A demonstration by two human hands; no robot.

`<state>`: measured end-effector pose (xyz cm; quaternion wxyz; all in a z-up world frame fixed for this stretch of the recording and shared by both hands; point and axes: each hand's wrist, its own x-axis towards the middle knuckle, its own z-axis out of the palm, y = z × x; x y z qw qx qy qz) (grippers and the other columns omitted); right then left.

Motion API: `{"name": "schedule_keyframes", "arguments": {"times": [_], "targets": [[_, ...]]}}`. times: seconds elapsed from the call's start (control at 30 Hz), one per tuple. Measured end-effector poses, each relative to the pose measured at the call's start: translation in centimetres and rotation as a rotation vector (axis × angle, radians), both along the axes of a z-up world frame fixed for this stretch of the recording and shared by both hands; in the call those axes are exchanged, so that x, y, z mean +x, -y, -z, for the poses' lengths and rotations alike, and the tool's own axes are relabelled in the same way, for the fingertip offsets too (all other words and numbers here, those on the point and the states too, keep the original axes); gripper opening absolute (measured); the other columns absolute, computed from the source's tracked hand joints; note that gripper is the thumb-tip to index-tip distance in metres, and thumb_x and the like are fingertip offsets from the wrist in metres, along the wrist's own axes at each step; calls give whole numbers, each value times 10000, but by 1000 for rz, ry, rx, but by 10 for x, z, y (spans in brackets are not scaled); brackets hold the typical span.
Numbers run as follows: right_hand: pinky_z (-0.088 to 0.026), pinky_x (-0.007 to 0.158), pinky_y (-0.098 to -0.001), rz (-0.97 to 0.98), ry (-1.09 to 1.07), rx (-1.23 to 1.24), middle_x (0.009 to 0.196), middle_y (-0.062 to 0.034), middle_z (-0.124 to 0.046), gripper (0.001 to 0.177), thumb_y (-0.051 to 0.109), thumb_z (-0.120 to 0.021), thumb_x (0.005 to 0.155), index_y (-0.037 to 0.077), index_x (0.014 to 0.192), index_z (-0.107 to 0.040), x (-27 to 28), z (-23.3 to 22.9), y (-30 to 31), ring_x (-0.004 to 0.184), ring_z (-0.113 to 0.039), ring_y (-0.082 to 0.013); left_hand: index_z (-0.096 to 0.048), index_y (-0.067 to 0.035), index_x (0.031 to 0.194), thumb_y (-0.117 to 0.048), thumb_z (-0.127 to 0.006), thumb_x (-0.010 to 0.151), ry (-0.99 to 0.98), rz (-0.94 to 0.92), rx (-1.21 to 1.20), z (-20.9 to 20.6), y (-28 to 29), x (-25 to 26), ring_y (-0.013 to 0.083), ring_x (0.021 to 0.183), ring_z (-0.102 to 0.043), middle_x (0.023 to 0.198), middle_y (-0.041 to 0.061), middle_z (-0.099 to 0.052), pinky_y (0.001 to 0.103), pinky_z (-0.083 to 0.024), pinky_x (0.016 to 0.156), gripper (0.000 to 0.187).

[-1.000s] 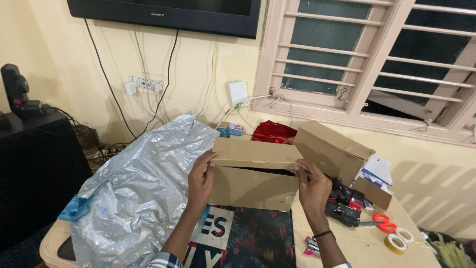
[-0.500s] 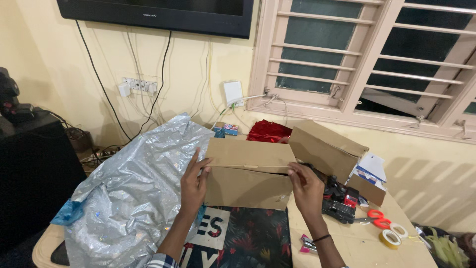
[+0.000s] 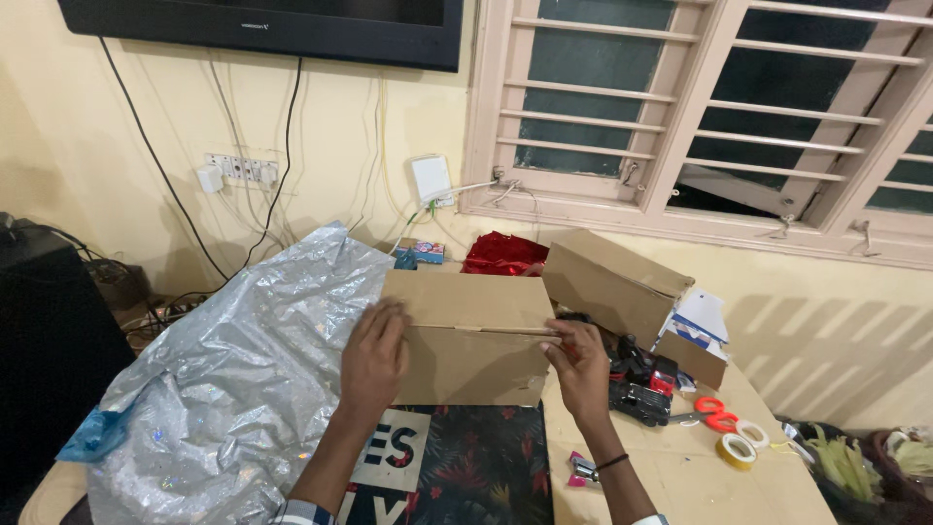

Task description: The person places small wrapped items into a blue and white branded box, then closes it. They then place the branded box into a larger brown cardboard box and use a stapler to secure the flaps shut.

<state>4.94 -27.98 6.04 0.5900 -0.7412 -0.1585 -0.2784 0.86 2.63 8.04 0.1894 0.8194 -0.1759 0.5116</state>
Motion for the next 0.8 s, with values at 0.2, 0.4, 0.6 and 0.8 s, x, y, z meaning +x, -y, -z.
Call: {"name": "schedule_keyframes", "arguments": {"times": [0.2,0.4,0.6,0.8], "targets": [[-573,849,-318,75,169,-133,1228,-89,-641,230,34,-803,823,32,1052,-781,14,-1,8,1063,-663,-171,-735,-55,1133,-103,-721,878,-38,117,-169,-3,6,-8,364,1253,-580,1214,166,-648,453,-483,1050,259],[-618,907,-288,-63,2,48,1289,-74,-708,161,34,-769,845,17,1004,-746,25,0,5,1083,-713,-138,-737,-56,1097,-106,-718,879,-56,110,-223,0,8,0,342,1270,-573,1198,143,-642,431,-484,1051,224],[-581,836,-305,-38,-4,-50,1266,-81,-659,171,-15,-753,858,-6,994,-649,34,0,6,1026,-683,-149,-747,-135,1026,-289,-719,856,-155,-207,-35,-4,30,7,325,1420,-436,1330,95,-636,727,-194,1152,231],[-546,914,-293,-151,65,67,1260,-91,-614,176,-50,-737,852,-10,993,-640,38,7,4,1144,-633,-152,-743,-205,1164,-358,-654,909,-54,-33,248,-14,78,23,282,1392,-457,1338,59,-631,832,-105,1046,311]]}}
